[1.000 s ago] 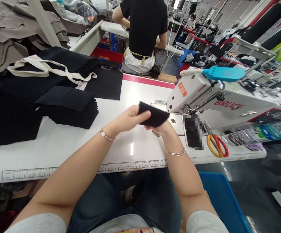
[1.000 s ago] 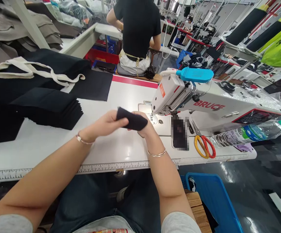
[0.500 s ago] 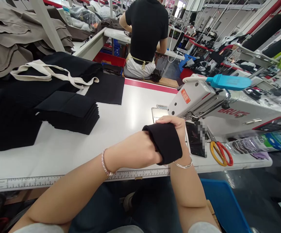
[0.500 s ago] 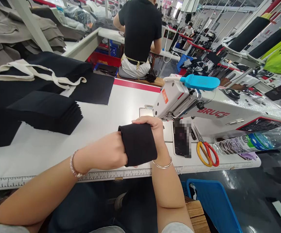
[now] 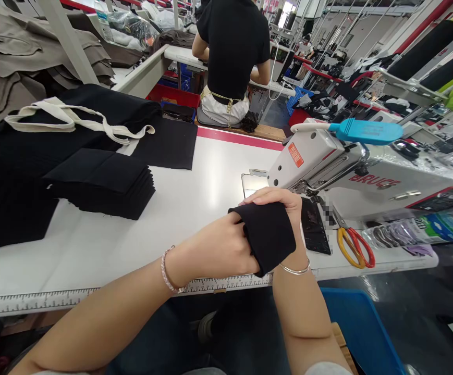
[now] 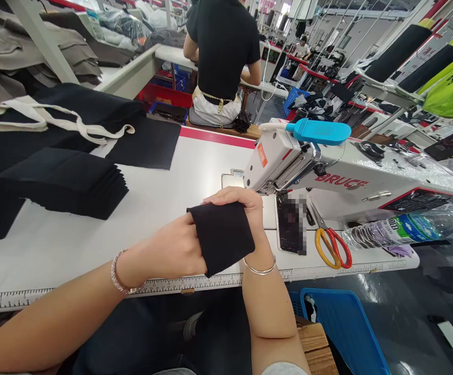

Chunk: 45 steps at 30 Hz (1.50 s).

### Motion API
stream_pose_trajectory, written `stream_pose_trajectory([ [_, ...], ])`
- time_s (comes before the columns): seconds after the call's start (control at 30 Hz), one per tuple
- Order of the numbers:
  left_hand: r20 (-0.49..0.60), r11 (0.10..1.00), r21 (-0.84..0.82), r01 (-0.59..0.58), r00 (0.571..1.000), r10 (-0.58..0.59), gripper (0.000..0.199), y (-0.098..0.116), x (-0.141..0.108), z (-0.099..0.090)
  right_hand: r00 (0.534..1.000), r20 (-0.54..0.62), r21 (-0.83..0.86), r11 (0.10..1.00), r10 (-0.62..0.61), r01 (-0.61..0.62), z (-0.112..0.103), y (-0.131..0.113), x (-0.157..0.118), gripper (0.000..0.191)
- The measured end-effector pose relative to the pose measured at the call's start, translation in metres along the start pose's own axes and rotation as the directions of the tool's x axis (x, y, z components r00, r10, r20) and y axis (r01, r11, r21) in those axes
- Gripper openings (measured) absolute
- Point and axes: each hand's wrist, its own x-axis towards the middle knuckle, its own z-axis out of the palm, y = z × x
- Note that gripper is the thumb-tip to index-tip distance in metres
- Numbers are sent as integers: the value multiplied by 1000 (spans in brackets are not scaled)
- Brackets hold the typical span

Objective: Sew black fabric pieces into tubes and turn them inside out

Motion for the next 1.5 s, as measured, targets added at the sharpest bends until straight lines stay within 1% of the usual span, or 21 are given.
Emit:
stream_pose_trajectory([
  [0.13, -103, 997, 77, -25, 994, 33, 19, 2, 2, 2, 999, -37, 21, 999, -28, 29, 0, 4, 0, 20],
  [0.3, -149, 996, 89, -2, 989, 15, 17, 4, 4, 4, 997, -77, -44, 999, -24, 21, 0, 6, 0, 20],
  [0.4, -194, 996, 84, 17, 981, 0, 20, 4, 3, 4, 998, -59, -38, 999, -15, 13, 0, 6, 0, 23],
  [0.47, -186, 996, 82, 31, 982, -15, 20, 4, 3, 3, 999, -33, -48, 999, -15, 14, 1, 5, 0, 23],
  [0.53, -161, 996, 74, 48, 986, -36, 19, 3, 2, 3, 999, -28, -96, 995, -27, 24, 2, 3, 0, 19],
  [0.63, -149, 998, 6, 66, 987, -64, 16, 1, 0, 4, 992, -90, -131, 988, -92, 80, 2, 2, 0, 13],
  [0.67, -155, 997, -33, 69, 985, -73, 16, 1, -1, 4, 984, -118, -123, 985, -132, 117, 2, 3, 1, 11],
  [0.73, -175, 992, -111, 60, 981, -79, 17, -1, -1, 5, 964, -131, -108, 970, -231, 217, 0, 4, 2, 7],
  [0.83, -248, 985, -168, 24, 967, -66, 24, -2, -2, 5, 933, -84, -116, 933, -351, 340, -3, 6, 4, 13],
  [0.87, -270, 985, -171, 21, 961, -68, 27, -3, -2, 5, 929, -76, -118, 928, -362, 353, -3, 6, 5, 14],
  [0.93, -293, 985, -169, 31, 953, -80, 30, -3, -1, 5, 935, -81, -116, 935, -345, 335, -3, 5, 6, 12],
  [1.0, -290, 985, -164, 43, 953, -90, 30, -3, -1, 6, 945, -84, -111, 946, -315, 305, -3, 5, 6, 8],
  [1.07, -276, 984, -169, 49, 957, -95, 26, -3, -2, 8, 951, -71, -96, 951, -300, 293, -3, 5, 6, 5],
  [1.17, -232, 969, -233, 77, 964, -132, 18, -4, -3, 9, 952, -47, -75, 951, -303, 299, -4, 6, 5, 3],
  [1.23, -206, 956, -276, 103, 965, -163, 15, -5, -4, 9, 955, -45, -111, 951, -294, 288, -6, 6, 5, 3],
  [1.33, -202, 956, -263, 131, 961, -188, 14, -6, -4, 6, 955, -54, -178, 944, -290, 277, -10, 4, 4, 3],
  [1.4, -227, 956, -263, 128, 955, -190, 14, -7, -4, 4, 946, -16, -152, 936, -323, 317, -13, 3, 5, 9],
  [1.5, -268, 946, -311, 90, 947, -178, 15, -7, -4, 1, 913, 81, -36, 915, -399, 403, -15, 2, 9, 19],
])
